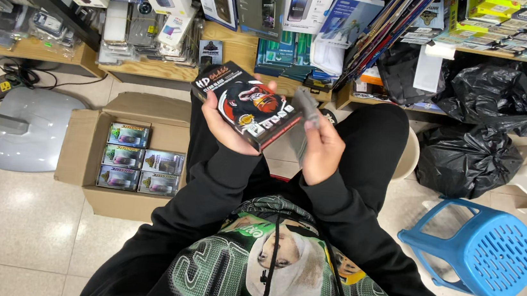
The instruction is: The person removes screen protectors from their retail boxes and wipes the packaging with a cloth.
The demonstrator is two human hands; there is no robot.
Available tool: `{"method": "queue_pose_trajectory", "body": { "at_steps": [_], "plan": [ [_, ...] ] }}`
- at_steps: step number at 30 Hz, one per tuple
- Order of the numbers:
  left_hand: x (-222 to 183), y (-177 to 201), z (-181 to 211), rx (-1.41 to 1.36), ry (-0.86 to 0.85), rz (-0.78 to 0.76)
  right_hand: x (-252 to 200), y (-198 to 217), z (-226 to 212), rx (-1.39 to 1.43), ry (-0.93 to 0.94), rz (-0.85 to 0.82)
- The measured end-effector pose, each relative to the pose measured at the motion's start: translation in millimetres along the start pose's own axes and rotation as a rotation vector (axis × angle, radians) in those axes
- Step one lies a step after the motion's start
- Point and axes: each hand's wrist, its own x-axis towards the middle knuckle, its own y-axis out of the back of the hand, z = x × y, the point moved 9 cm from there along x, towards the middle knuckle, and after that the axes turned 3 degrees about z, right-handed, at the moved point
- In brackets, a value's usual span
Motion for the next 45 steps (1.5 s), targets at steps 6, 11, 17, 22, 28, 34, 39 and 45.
{"method": "queue_pose_trajectory", "body": {
  "at_steps": [6, 11, 17, 22, 28, 34, 39, 45],
  "plan": [
    [31.9, 26.3, 4.7, 0.164, -0.053, -0.091, -0.3, -19.2, -34.0, 0.408, -0.47, 0.063],
    [28.6, 31.9, -1.4, 0.431, -0.176, -0.024, -19.8, 28.5, -8.3, 0.082, -0.26, 0.198],
    [50.4, 46.3, -13.5, 0.812, -0.13, -0.5, -24.4, -9.8, -110.6, -0.094, 0.437, -0.035],
    [14.9, 27.9, -41.8, 0.224, 0.437, -0.589, -50.9, -44.3, -120.0, -0.117, 0.668, -0.304],
    [0.5, -9.2, -23.3, 0.234, 0.448, -0.459, -69.7, -50.3, -114.1, -0.167, 0.775, -0.447],
    [9.7, 41.5, -23.9, 0.224, 0.604, -0.443, -60.4, -58.5, -106.3, -0.161, 0.661, -0.638],
    [-4.3, 69.2, -29.5, 0.288, 0.351, -0.574, -33.1, -51.9, -86.7, -0.34, 0.683, -0.658],
    [-10.4, 51.9, -30.8, 0.502, 0.238, -0.825, 5.8, -44.8, -93.3, -0.41, 0.651, -0.543]
  ]
}}
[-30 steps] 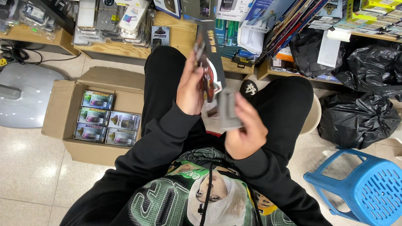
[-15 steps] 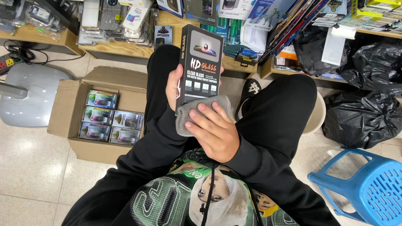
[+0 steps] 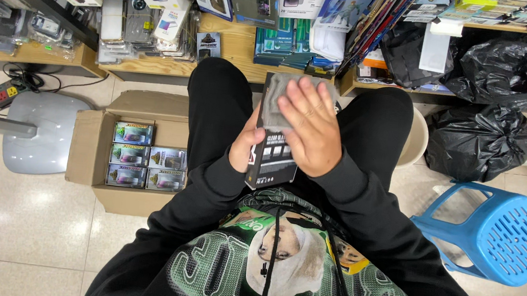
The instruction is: The person removes screen protectors from their retail boxes and wipes the packaging with a cloth.
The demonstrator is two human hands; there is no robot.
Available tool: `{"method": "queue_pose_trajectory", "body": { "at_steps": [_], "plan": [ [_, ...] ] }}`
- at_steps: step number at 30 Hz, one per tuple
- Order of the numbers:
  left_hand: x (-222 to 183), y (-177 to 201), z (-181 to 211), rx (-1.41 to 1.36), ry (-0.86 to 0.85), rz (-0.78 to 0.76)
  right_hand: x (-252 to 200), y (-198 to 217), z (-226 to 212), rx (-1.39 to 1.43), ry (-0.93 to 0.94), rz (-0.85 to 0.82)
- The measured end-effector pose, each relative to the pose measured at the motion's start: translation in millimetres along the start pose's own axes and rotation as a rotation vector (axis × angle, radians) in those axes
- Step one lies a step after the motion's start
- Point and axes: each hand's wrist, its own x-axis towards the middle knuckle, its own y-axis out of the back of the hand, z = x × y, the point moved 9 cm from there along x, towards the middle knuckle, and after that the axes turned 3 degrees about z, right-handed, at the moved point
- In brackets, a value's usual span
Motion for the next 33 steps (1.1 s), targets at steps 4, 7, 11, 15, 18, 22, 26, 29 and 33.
{"method": "queue_pose_trajectory", "body": {
  "at_steps": [4, 7, 11, 15, 18, 22, 26, 29, 33],
  "plan": [
    [-1.7, -19.1, 1.2, -0.008, 0.163, 0.005, 21.7, 28.5, -4.7, 0.014, -0.127, 0.177],
    [-5.9, -12.0, -3.9, -0.082, 0.21, 0.094, 14.8, 46.1, 18.3, 0.078, -0.287, 0.413],
    [-0.8, 11.3, 3.3, -0.073, 0.165, 0.292, -26.0, 67.7, 19.5, -0.074, -0.394, 0.564],
    [24.0, -25.7, 37.3, -0.235, 0.16, 0.4, -20.0, 19.1, -60.2, 0.103, -0.012, 0.274],
    [26.5, -9.8, 40.2, -0.235, 0.185, 0.334, -32.7, -13.3, -82.5, 0.136, 0.162, 0.103],
    [10.2, 12.0, 18.1, -0.369, 0.253, 0.325, -33.5, -24.7, -66.0, 0.096, 0.164, -0.029],
    [-1.3, 29.2, -17.3, -0.328, 0.056, 0.227, -25.6, -21.0, -52.0, 0.102, 0.118, -0.048],
    [-37.9, 138.8, -84.3, -0.616, 0.182, 0.016, -14.0, -8.7, -41.4, 0.026, 0.166, 0.041],
    [-19.5, 17.4, -29.2, 0.251, 0.03, 0.065, -11.1, 10.1, -28.8, -0.038, 0.17, 0.125]
  ]
}}
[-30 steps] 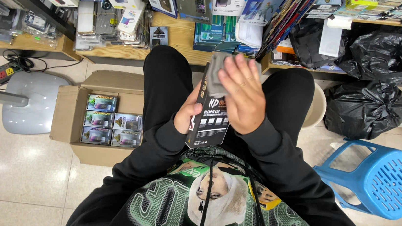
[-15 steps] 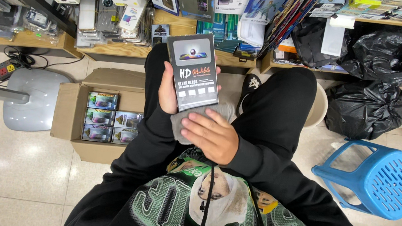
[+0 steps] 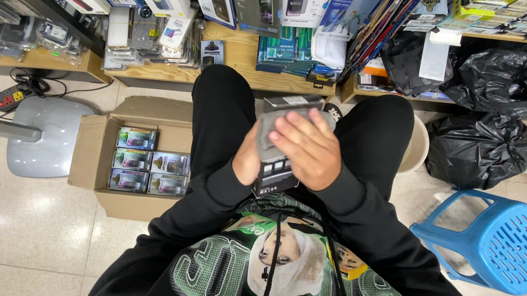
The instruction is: The person removes screen protectors from their retail boxes and wipes the packaging with a cloth.
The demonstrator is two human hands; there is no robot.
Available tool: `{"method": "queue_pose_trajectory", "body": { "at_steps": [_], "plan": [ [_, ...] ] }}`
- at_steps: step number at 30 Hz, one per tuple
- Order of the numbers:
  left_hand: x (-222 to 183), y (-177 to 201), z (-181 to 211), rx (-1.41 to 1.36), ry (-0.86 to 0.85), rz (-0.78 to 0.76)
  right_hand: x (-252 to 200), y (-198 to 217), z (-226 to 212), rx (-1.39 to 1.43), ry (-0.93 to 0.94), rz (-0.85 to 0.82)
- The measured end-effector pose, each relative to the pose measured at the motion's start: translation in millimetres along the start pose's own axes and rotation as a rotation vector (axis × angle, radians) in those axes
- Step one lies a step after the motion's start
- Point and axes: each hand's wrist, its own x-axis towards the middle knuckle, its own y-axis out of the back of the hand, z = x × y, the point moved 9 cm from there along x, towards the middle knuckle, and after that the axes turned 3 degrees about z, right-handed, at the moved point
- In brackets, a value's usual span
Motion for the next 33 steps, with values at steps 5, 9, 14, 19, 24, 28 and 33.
{"method": "queue_pose_trajectory", "body": {
  "at_steps": [5, 9, 14, 19, 24, 28, 33],
  "plan": [
    [5.5, -39.4, 59.1, 0.477, -0.118, -0.1, 1.6, 27.3, 9.3, -0.045, 0.001, 0.113],
    [10.0, -63.3, 79.5, 0.473, -0.218, -0.234, -5.6, 71.0, 35.3, 0.02, -0.269, 0.383],
    [14.9, -94.7, 107.7, 0.673, -0.371, -0.37, 31.6, 58.6, -11.6, 0.25, -0.12, 0.297],
    [-1.6, -85.6, 108.0, 0.765, -0.497, -0.403, 25.9, 56.4, 17.6, 0.409, -0.329, 0.364],
    [-2.0, -103.5, 122.9, 0.758, -0.556, -0.401, -20.9, 50.3, 74.1, 0.383, -0.561, 0.425],
    [13.0, -96.5, 131.3, 0.781, -0.567, -0.295, -105.2, 3.0, 173.0, 0.574, -1.232, 0.506],
    [37.0, 19.6, 73.3, 0.21, -0.092, 0.304, -276.4, -67.8, 242.9, 0.836, -1.99, 0.826]
  ]
}}
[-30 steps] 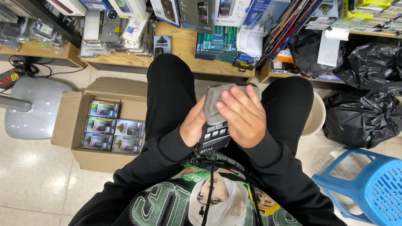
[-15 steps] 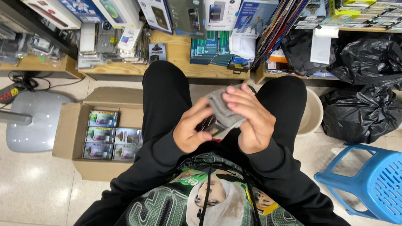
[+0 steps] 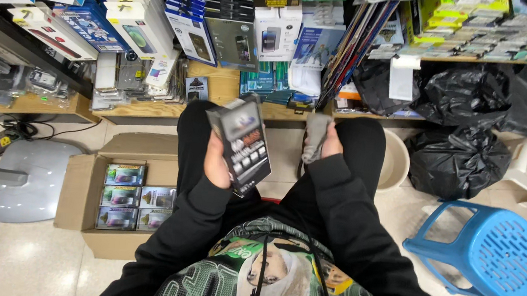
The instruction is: The person removes screen protectors from their retail boxes and wipes the packaging with a cloth.
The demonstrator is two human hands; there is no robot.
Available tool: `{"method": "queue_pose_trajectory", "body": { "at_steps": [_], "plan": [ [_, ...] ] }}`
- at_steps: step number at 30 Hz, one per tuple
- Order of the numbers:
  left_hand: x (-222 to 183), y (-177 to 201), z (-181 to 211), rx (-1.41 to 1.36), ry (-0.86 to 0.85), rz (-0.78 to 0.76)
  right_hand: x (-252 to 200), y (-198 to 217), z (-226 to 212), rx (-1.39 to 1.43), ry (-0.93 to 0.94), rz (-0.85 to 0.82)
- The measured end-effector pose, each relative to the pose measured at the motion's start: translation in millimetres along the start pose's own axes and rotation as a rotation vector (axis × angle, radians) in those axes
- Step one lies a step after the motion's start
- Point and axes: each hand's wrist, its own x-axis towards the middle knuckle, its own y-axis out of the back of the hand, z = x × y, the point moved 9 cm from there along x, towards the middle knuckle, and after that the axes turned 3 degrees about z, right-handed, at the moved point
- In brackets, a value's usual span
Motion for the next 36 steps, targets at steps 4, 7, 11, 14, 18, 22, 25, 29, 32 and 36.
{"method": "queue_pose_trajectory", "body": {
  "at_steps": [4, 7, 11, 14, 18, 22, 25, 29, 32, 36],
  "plan": [
    [13.9, 36.0, -59.0, -0.626, 0.427, 0.303, -4.5, -11.3, -32.8, -0.186, 0.286, -0.019],
    [12.7, 47.3, -75.3, -0.584, 0.515, 0.298, -15.9, -16.2, -41.4, -0.229, 0.392, 0.119],
    [6.6, 45.1, -106.3, -0.621, 0.596, 0.284, 10.3, -84.0, -54.3, -0.256, 0.247, 0.168],
    [0.2, 49.4, -127.5, -0.551, 0.639, 0.208, 2.9, -170.7, -81.0, -0.066, 0.263, 0.09],
    [-11.2, 49.4, -129.2, -0.497, 0.717, 0.233, 48.2, -250.4, -97.9, 0.171, 0.289, 0.04],
    [-15.7, 31.5, -108.0, -0.67, 0.756, -0.04, 106.2, -279.1, -95.7, 0.271, 0.307, 0.022],
    [-16.7, 27.2, -97.5, -0.645, 0.775, -0.04, 111.9, -271.9, -88.3, 0.114, 0.345, 0.122],
    [-22.0, 30.2, -113.2, -0.644, 0.819, -0.019, 107.0, -276.9, -90.2, 0.197, 0.298, 0.159],
    [-26.9, 27.0, -111.1, -0.64, 0.839, -0.017, 100.1, -289.8, -84.5, 0.208, 0.291, 0.049],
    [-23.1, 27.1, -112.0, -0.634, 0.799, -0.031, 57.9, -292.5, -79.2, 0.166, 0.167, -0.02]
  ]
}}
